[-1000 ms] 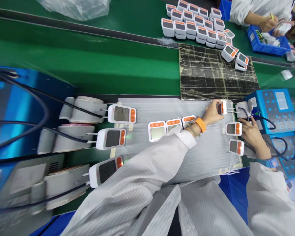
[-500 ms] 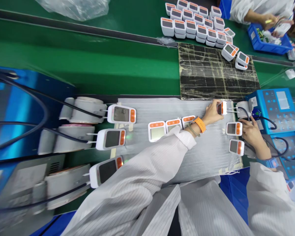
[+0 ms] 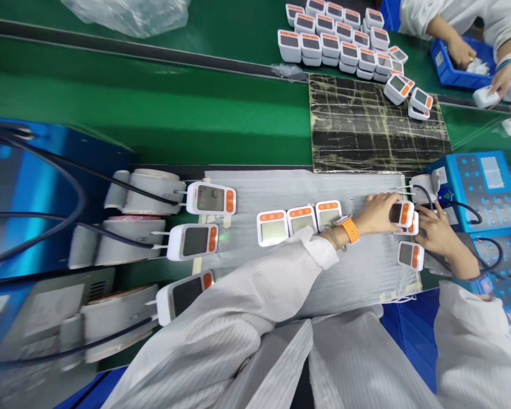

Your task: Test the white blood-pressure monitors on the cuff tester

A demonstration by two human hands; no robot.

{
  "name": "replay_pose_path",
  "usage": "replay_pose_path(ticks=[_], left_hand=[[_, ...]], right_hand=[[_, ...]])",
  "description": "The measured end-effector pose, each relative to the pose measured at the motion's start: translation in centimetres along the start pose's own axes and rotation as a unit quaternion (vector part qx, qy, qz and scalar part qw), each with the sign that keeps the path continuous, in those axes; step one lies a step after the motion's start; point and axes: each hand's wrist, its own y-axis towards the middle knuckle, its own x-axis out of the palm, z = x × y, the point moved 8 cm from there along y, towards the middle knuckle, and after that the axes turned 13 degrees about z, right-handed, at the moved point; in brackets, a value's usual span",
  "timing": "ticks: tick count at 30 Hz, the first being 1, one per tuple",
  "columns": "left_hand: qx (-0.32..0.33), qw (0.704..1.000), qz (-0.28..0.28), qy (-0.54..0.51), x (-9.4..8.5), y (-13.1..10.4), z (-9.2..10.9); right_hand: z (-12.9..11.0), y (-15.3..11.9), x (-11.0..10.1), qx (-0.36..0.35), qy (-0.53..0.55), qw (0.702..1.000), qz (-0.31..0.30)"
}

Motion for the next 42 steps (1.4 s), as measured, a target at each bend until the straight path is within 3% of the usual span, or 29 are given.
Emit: replay_pose_path(ticks=[4, 7, 11, 14, 17, 20, 22, 26, 33, 38, 42], left_hand=[[0.001, 0.999, -0.045, -0.022, 2.7, -1.6, 1.1], [-0.003, 0.999, -0.037, -0.012, 3.3, -1.9, 1.1], [0.019, 1.0, 0.021, 0.0, 1.6, -1.9, 1.7], [0.028, 0.995, 0.085, -0.039, -1.1, -2.2, 1.9], [0.019, 0.986, 0.131, -0.1, -3.9, -3.1, 1.3], [0.047, 0.974, 0.157, -0.157, -6.0, -4.5, 1.2], [0.071, 0.963, 0.176, -0.194, -6.9, -5.4, 1.1], [0.091, 0.952, 0.197, -0.217, -8.0, -6.3, 1.1], [0.109, 0.974, 0.165, -0.108, -9.0, -6.1, 1.7], [0.11, 0.984, 0.133, -0.035, -9.0, -6.3, 2.0], [0.09, 0.986, 0.138, -0.032, -9.5, -6.1, 1.6]], right_hand=[[0.4, 0.5, 0.0, 0.02, -0.002, 1.0, 0.017], [0.6, 0.8, 0.3, 0.038, -0.005, 0.999, 0.028], [0.1, 1.2, 0.1, 0.071, -0.019, 0.997, 0.036], [-1.1, 1.8, -2.4, 0.131, 0.028, 0.986, 0.102], [-2.6, 2.3, -5.3, 0.239, 0.196, 0.936, 0.17], [-5.3, 3.5, -5.7, 0.316, 0.389, 0.857, 0.118], [-6.8, 4.3, -5.5, 0.347, 0.46, 0.815, 0.07], [-7.9, 5.5, -5.5, 0.376, 0.515, 0.769, 0.044], [-8.7, 5.7, -4.6, 0.387, 0.536, 0.75, 0.023], [-8.2, 6.1, -3.6, 0.39, 0.497, 0.771, 0.083], [-8.3, 6.6, -3.3, 0.368, 0.494, 0.786, 0.048]])
